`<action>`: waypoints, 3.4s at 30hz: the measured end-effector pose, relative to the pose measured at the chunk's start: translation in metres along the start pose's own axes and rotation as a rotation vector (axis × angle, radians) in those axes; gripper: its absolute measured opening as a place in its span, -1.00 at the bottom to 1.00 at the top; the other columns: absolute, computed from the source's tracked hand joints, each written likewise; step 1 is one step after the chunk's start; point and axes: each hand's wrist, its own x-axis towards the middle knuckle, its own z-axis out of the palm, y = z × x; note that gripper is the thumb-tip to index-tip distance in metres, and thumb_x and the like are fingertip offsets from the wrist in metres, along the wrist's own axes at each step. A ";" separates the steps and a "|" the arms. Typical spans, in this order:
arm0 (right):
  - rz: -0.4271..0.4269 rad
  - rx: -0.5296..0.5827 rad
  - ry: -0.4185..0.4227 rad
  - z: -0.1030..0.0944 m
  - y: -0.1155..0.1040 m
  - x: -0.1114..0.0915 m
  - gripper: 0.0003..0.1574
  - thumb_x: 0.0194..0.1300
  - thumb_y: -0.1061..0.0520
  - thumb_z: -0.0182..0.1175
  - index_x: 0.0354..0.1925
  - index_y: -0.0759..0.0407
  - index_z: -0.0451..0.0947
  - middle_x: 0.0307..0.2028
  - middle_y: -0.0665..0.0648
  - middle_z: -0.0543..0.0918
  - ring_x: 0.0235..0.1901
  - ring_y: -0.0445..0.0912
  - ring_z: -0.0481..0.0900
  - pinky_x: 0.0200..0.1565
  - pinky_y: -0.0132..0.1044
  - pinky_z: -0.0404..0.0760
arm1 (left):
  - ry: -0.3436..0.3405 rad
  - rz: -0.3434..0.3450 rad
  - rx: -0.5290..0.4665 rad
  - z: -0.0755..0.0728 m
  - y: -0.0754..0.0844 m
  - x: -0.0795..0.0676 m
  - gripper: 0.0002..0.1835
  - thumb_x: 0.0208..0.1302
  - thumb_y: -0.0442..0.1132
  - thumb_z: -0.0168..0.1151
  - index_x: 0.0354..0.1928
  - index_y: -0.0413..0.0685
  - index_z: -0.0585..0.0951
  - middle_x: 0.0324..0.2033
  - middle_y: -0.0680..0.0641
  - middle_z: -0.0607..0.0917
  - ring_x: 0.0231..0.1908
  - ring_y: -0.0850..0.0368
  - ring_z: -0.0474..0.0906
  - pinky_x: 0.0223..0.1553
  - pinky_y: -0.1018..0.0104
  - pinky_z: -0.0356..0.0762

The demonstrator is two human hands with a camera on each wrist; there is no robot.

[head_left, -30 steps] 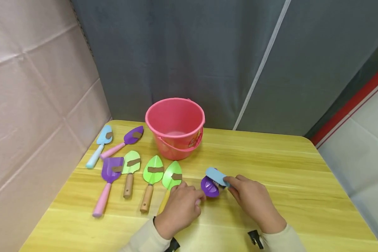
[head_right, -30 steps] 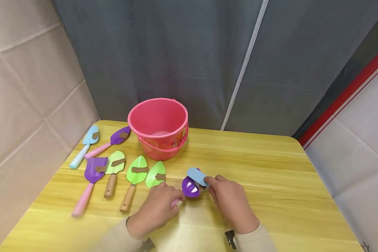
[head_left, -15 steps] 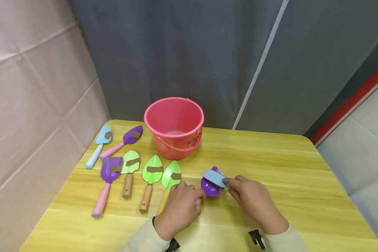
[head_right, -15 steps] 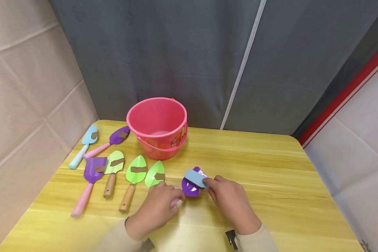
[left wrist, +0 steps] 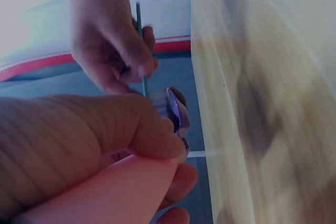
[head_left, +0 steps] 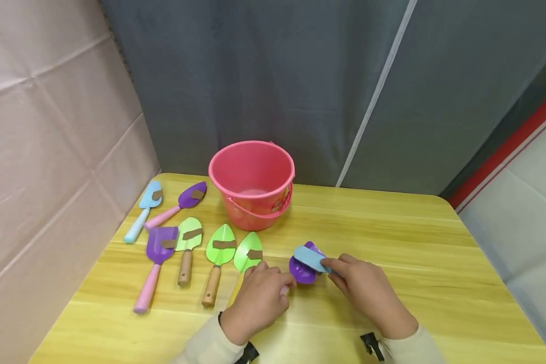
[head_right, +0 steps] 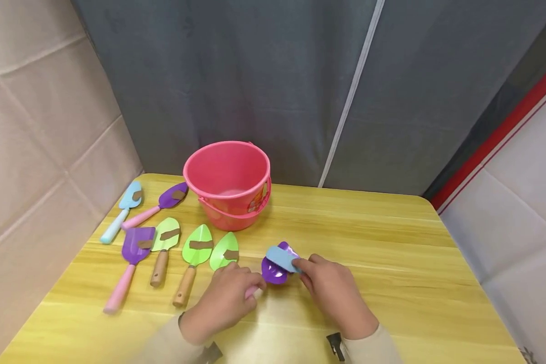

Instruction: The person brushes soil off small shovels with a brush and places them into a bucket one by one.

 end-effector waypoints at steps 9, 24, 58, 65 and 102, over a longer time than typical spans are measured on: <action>0.081 0.001 0.139 -0.004 0.003 0.001 -0.59 0.12 0.23 0.45 -0.02 0.05 0.69 -0.44 -0.06 0.56 -0.67 -0.29 0.20 -0.65 -0.39 0.25 | 0.010 -0.014 0.016 0.001 -0.003 -0.002 -0.75 -0.02 -0.37 0.31 -0.30 0.13 0.74 -0.47 0.16 0.60 -0.39 0.16 0.34 -0.17 0.04 0.35; 0.101 -0.048 0.098 -0.002 0.000 0.000 -0.58 0.10 0.22 0.45 -0.02 0.08 0.69 -0.46 -0.04 0.55 -0.69 -0.24 0.21 -0.66 -0.35 0.26 | 0.022 -0.017 -0.020 -0.003 -0.003 -0.002 -0.73 -0.03 -0.40 0.31 -0.29 0.12 0.74 -0.47 0.18 0.60 -0.41 0.19 0.32 -0.17 0.06 0.34; -0.021 0.007 -0.027 0.005 -0.012 0.004 -0.61 0.14 0.18 0.44 -0.02 0.02 0.66 -0.42 -0.10 0.53 -0.59 -0.27 0.29 -0.56 -0.37 0.37 | 0.052 -0.011 -0.004 -0.002 -0.004 -0.002 -0.72 -0.06 -0.41 0.32 -0.33 0.14 0.73 -0.50 0.18 0.58 -0.42 0.18 0.30 -0.14 -0.03 0.37; 0.150 -0.070 0.046 0.005 -0.008 0.003 -0.57 0.12 0.23 0.44 -0.01 0.12 0.64 -0.47 0.02 0.53 -0.69 -0.20 0.26 -0.68 -0.31 0.30 | 0.056 -0.015 -0.015 -0.001 -0.004 -0.003 -0.73 -0.05 -0.41 0.32 -0.31 0.12 0.74 -0.49 0.18 0.59 -0.43 0.19 0.29 -0.16 0.00 0.35; 0.117 -0.052 0.003 0.010 -0.009 0.003 -0.59 0.14 0.21 0.44 -0.02 0.14 0.63 -0.48 -0.01 0.52 -0.67 -0.22 0.30 -0.65 -0.32 0.34 | 0.049 -0.025 -0.021 0.001 -0.004 -0.003 -0.73 -0.04 -0.41 0.30 -0.32 0.11 0.75 -0.47 0.17 0.61 -0.42 0.19 0.30 -0.13 -0.05 0.36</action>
